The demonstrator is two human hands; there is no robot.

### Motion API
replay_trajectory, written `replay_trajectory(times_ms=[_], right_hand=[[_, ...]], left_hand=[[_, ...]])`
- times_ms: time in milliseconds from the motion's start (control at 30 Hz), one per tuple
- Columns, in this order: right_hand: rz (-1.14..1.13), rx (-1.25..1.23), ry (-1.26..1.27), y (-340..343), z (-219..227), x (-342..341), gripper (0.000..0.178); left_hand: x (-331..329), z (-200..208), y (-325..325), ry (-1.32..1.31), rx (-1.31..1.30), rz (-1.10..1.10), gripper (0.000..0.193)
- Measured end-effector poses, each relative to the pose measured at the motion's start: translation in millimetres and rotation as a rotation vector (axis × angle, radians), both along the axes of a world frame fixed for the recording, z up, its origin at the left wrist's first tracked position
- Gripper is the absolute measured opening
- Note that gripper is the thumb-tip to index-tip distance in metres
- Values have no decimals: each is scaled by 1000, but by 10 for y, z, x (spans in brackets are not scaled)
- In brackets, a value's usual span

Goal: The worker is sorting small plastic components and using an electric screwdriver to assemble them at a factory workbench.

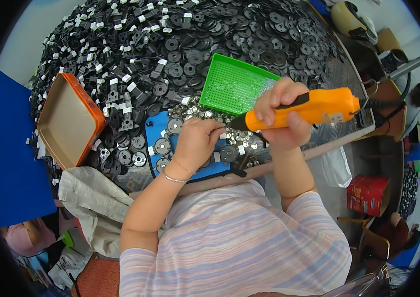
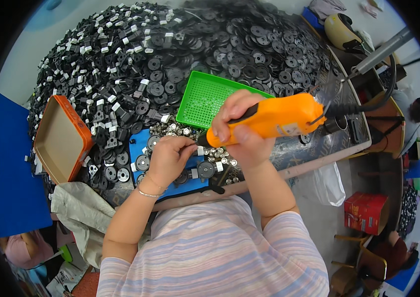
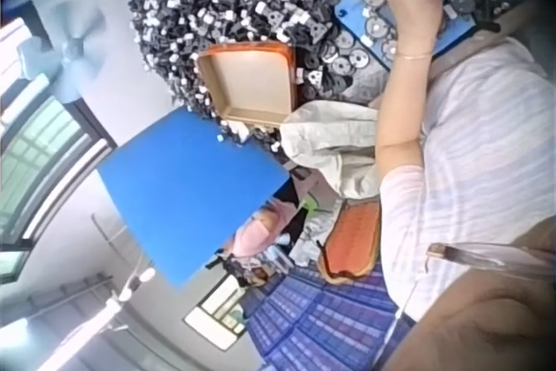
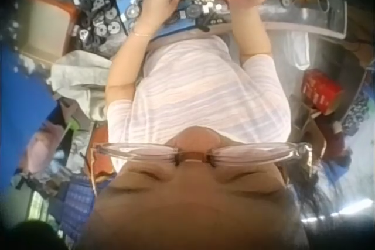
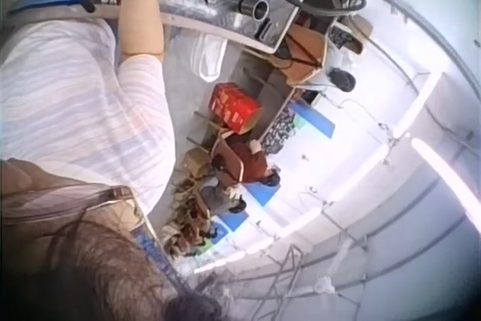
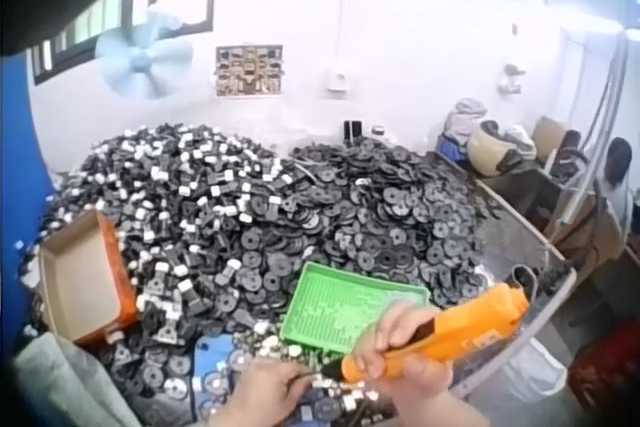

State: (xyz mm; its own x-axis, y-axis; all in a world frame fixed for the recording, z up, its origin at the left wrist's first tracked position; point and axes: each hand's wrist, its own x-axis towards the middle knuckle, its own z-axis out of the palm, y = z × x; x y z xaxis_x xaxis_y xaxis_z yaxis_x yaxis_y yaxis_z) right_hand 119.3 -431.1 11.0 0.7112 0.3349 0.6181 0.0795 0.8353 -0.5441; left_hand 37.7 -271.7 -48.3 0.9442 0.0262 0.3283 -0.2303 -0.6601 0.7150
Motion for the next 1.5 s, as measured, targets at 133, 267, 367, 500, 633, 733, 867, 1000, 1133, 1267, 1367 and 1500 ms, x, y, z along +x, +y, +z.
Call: replay_trajectory(times_ms=[133,267,367,500,633,733,867,1000,1133,1267,1367,1500], right_hand=[[-210,-79,-27,-118,-135,209,19],[-375,-157,-21,-72,-335,366,19],[-416,-200,-16,-36,-413,398,19],[-423,-186,13,-8,-444,406,18],[-426,-207,-14,3,-441,409,19],[-425,-217,-4,10,-450,410,19],[-422,-204,3,-3,-416,396,19],[-288,-79,-30,-57,-212,277,17],[-102,-96,-116,-40,-28,56,26],[-11,-86,-102,25,-15,-87,27],[7,-77,-93,19,-2,-113,27],[-43,-50,-55,-12,-4,-110,27]], left_hand=[[-47,-46,62,52,46,16,8],[-87,-42,23,195,-118,68,11],[-108,-73,28,236,-374,77,14],[-122,-81,50,278,-475,64,15],[-134,-90,53,283,-478,57,16],[-135,-101,54,291,-459,59,16],[-131,-111,44,279,-465,59,17],[-99,-118,41,257,-450,57,24],[-87,-78,19,252,-397,-27,30],[-146,-65,8,168,-262,-26,12],[-253,-4,89,234,-226,1,13],[-455,-67,280,366,-460,68,10]])
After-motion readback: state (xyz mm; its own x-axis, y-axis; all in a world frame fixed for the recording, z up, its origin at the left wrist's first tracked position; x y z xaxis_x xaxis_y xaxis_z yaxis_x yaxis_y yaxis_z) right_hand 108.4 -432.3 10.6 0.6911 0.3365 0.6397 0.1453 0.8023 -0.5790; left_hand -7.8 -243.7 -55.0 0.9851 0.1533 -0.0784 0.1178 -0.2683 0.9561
